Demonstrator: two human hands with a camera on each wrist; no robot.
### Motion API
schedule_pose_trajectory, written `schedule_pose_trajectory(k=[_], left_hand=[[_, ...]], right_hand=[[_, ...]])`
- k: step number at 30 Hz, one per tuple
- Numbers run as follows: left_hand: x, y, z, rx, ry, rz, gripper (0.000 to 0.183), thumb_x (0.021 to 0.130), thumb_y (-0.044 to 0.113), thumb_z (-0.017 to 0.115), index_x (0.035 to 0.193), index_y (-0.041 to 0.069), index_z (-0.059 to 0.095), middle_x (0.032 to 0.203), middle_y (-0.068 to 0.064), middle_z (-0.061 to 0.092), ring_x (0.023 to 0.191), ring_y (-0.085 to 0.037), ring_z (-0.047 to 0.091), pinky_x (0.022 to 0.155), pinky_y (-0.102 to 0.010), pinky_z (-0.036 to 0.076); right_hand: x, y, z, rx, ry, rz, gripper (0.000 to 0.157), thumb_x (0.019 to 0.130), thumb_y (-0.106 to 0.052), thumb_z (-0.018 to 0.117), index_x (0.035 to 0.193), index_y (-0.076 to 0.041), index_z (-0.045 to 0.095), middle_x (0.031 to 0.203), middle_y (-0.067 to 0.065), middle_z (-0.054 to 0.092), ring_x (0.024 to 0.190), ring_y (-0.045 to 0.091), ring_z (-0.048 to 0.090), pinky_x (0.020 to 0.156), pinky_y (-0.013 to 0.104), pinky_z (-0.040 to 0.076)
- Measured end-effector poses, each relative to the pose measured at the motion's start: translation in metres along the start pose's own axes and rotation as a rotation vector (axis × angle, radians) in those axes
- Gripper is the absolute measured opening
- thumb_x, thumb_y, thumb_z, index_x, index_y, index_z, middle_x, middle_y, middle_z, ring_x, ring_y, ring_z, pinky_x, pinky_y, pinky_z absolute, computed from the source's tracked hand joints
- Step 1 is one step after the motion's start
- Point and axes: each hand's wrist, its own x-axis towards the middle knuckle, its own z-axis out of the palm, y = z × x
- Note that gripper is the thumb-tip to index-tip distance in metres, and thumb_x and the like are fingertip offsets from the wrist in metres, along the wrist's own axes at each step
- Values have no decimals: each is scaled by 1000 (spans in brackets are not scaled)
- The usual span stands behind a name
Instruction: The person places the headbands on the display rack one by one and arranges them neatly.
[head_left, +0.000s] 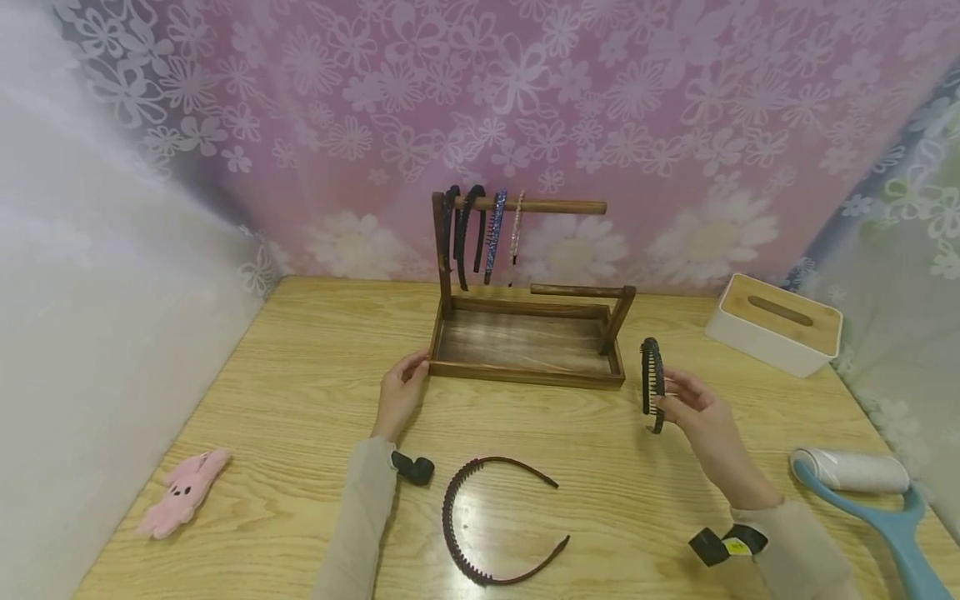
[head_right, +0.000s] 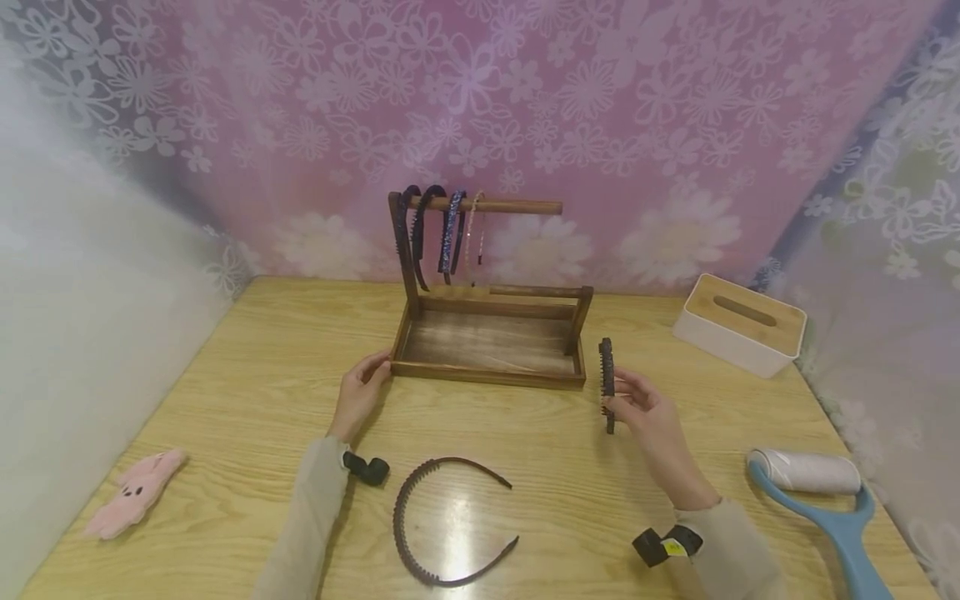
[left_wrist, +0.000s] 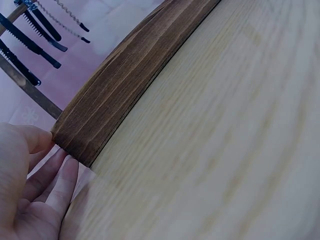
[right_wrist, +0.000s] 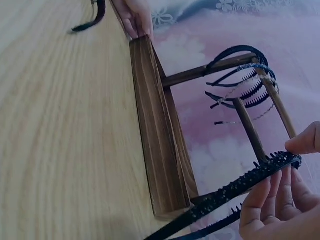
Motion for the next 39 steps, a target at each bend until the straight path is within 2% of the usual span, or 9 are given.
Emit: schedule_pose_trajectory(k=[9, 16, 19, 23, 26, 29, 31, 34, 39], left_hand=[[-1, 5, -1, -10, -5, -16, 34, 102, 18, 53, 132, 4, 59, 129, -19, 63, 119, -31, 58, 96, -35, 46], [-19, 40, -5, 9, -33, -18, 34, 102, 12, 51, 132, -2, 57, 130, -22, 61, 118, -34, 58, 98, -41, 48], [-23, 45, -6, 6, -36, -17, 34, 102, 11, 51, 133, -2, 57, 130, -22, 61, 118, -34, 58, 98, -42, 48], [-20, 39, -6, -8, -34, -25, 34, 102, 11, 51, 133, -2, 56, 131, -22, 61, 119, -35, 57, 99, -43, 48], [-11, 23, -4, -14, -17, -15, 34, 102, 14, 52, 132, 1, 58, 130, -20, 62, 117, -32, 58, 96, -34, 49], [-9, 19, -4, -13, -9, -12, 33, 102, 15, 53, 132, 3, 59, 129, -18, 63, 117, -30, 59, 95, -31, 48], [-14, 27, -5, -3, -15, -3, 33, 102, 14, 52, 131, 1, 59, 129, -19, 63, 116, -31, 59, 94, -32, 49], [-22, 44, -7, -4, -33, -14, 34, 101, 11, 51, 132, -2, 57, 130, -22, 61, 118, -34, 58, 98, -41, 48], [-23, 44, -7, -3, -35, -17, 34, 102, 11, 51, 132, -2, 57, 130, -22, 61, 118, -34, 58, 99, -41, 48]], right_hand=[[22, -12, -6, 54, 8, -60, 31, 99, -8, 52, 121, -30, 52, 98, -23, 60, 86, -7, 59, 74, 11, 49], [49, -33, -9, 109, 31, -133, 31, 97, -9, 56, 121, -27, 54, 98, -18, 60, 85, -5, 59, 72, 11, 50], [61, -45, -8, 162, 35, -164, 30, 97, -8, 55, 121, -27, 54, 99, -15, 60, 85, -4, 59, 72, 11, 50], [75, -61, -4, 240, 33, -199, 28, 97, -7, 57, 118, -26, 54, 103, -11, 58, 86, -3, 59, 73, 11, 50], [83, -71, -2, 288, 19, -213, 28, 97, -8, 57, 119, -23, 53, 104, -9, 58, 88, -1, 58, 74, 12, 50], [88, -81, 1, 323, 4, -196, 31, 97, -9, 59, 125, -19, 51, 105, -6, 56, 89, 1, 56, 75, 13, 50], [91, -86, 3, 345, -3, -174, 33, 96, -10, 59, 126, -19, 50, 105, -5, 55, 89, 2, 55, 75, 13, 50], [95, -95, 7, 354, -15, -140, 40, 97, -11, 59, 134, -15, 46, 107, -4, 51, 91, 3, 53, 76, 13, 49], [103, -111, 14, 374, -36, -118, 45, 97, -12, 57, 140, -12, 41, 107, -4, 48, 89, 5, 52, 77, 13, 49]])
